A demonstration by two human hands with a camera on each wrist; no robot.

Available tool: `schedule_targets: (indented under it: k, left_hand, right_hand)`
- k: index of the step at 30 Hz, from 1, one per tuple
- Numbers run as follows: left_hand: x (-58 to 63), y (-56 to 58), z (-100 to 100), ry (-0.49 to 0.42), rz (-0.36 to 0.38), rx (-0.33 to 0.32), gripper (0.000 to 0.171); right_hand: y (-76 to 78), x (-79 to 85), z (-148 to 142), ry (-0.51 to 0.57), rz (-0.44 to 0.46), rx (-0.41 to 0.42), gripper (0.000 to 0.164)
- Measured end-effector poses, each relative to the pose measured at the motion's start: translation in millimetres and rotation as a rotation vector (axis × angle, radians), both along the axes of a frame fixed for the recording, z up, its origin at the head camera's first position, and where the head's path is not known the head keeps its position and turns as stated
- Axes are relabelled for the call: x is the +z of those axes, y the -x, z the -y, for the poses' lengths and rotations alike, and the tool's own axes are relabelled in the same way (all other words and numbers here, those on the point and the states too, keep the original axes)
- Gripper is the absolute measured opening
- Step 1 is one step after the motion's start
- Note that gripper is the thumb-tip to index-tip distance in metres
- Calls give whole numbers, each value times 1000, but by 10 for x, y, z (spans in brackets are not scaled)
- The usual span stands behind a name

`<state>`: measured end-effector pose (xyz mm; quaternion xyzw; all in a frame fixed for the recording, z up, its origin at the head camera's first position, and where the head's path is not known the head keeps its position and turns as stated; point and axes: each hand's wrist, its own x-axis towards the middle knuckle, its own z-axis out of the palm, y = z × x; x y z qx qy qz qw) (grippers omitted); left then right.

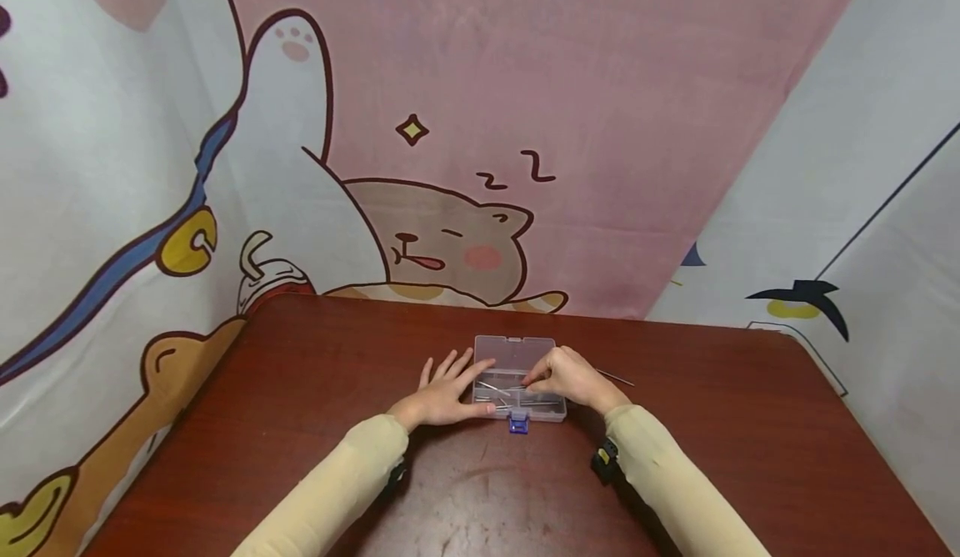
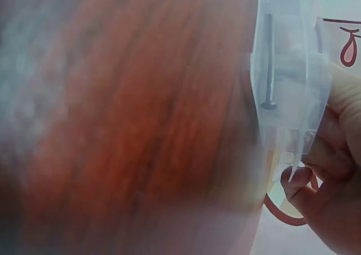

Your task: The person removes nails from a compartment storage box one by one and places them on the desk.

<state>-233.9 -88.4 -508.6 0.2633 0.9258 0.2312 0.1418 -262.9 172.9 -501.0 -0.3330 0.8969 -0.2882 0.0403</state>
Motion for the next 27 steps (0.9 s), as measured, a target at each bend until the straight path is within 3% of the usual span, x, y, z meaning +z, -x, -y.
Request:
schedule_targets:
  k: [11, 27]
  left_hand:
    - [6, 0, 0, 6, 0, 4, 77]
    - [3, -7, -3, 4, 0, 4, 78]
  right_hand:
    - [15, -13, -7, -78, -80, -5, 5]
    - [21, -83, -83, 117, 36, -24, 4]
